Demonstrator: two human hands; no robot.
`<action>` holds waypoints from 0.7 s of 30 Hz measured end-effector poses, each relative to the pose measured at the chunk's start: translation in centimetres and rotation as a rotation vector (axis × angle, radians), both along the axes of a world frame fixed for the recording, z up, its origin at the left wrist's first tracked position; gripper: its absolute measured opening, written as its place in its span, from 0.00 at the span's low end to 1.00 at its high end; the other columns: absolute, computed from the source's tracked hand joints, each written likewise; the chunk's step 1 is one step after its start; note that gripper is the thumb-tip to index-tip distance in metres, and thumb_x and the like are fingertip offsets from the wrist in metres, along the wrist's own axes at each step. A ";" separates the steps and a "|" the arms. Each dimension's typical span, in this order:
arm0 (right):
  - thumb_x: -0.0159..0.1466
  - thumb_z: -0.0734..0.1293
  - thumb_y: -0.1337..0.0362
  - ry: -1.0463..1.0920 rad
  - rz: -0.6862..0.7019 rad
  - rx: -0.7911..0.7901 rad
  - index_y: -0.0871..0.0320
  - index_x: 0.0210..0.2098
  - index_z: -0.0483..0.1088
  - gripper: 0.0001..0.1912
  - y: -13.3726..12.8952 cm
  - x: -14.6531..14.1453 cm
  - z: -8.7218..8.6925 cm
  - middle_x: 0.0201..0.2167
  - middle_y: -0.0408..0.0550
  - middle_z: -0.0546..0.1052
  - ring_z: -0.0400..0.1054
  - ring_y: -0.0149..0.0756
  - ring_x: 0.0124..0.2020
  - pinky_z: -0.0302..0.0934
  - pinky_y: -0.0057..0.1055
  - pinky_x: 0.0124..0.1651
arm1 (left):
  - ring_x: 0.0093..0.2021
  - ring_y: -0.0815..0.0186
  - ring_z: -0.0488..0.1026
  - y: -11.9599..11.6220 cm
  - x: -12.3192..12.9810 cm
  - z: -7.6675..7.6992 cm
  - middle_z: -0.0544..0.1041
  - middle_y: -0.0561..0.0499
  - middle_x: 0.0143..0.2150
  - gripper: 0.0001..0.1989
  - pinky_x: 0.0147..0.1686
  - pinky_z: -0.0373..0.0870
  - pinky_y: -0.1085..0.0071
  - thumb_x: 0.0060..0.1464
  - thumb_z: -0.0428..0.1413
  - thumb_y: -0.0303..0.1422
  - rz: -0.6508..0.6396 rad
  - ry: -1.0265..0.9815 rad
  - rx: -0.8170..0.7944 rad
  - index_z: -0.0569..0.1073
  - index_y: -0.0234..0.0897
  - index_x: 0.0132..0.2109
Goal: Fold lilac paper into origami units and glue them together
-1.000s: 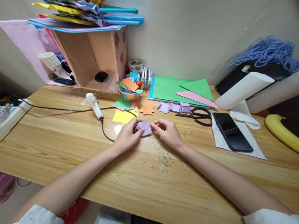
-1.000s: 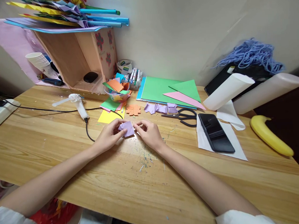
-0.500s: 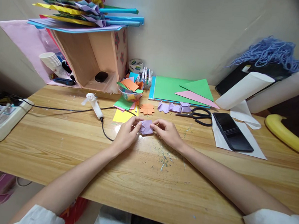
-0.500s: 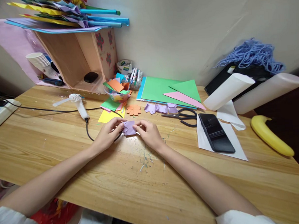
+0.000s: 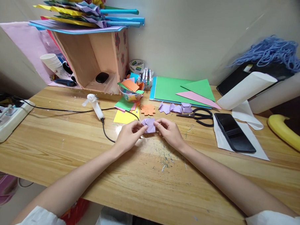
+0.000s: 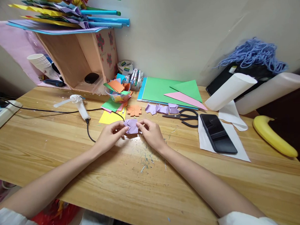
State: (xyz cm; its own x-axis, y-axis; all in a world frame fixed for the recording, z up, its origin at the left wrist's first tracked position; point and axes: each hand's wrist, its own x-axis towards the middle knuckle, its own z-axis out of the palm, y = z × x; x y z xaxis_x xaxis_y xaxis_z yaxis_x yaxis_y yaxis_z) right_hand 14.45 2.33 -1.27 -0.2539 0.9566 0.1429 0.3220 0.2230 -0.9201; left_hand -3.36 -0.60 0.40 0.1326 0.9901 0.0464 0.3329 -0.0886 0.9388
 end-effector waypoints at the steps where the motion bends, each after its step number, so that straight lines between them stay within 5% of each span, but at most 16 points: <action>1: 0.61 0.60 0.55 0.012 0.003 -0.008 0.60 0.28 0.68 0.15 0.0 0.0 0.0 0.19 0.41 0.67 0.58 0.26 0.19 0.53 0.24 0.23 | 0.27 0.69 0.69 -0.2 0.1 -0.1 0.73 0.52 0.28 0.13 0.26 0.63 0.75 0.49 0.55 0.42 -0.005 0.016 0.001 0.70 0.34 0.33; 10: 0.62 0.60 0.56 0.056 -0.010 -0.014 0.60 0.33 0.72 0.15 -0.3 0.0 0.6 0.21 0.42 0.70 0.59 0.26 0.18 0.54 0.24 0.22 | 0.25 0.71 0.66 0.6 -0.4 -0.4 0.70 0.54 0.25 0.12 0.24 0.60 0.76 0.50 0.54 0.39 0.075 -0.005 0.001 0.69 0.34 0.30; 15: 0.60 0.64 0.61 0.108 -0.110 0.276 0.58 0.33 0.73 0.08 -0.6 0.2 0.9 0.30 0.46 0.73 0.64 0.29 0.26 0.59 0.27 0.28 | 0.24 0.70 0.66 0.8 -0.6 -0.6 0.70 0.54 0.24 0.11 0.24 0.60 0.76 0.50 0.54 0.39 0.096 0.046 0.004 0.68 0.34 0.29; 21: 0.57 0.67 0.62 -0.038 0.210 0.519 0.53 0.41 0.72 0.11 -1.6 0.0 1.1 0.37 0.48 0.73 0.67 0.33 0.36 0.63 0.29 0.33 | 0.24 0.71 0.64 -0.1 0.0 -0.1 0.69 0.55 0.24 0.08 0.25 0.58 0.76 0.51 0.52 0.35 0.002 0.219 0.112 0.69 0.35 0.30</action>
State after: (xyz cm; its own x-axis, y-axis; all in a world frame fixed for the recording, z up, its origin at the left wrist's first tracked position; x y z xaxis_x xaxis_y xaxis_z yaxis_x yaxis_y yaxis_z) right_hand 14.43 0.72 -0.17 -0.4458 0.6915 0.5684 0.2529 0.7064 -0.6611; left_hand -3.38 -0.72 0.30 0.1499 0.9806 0.1263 0.5274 -0.1873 0.8287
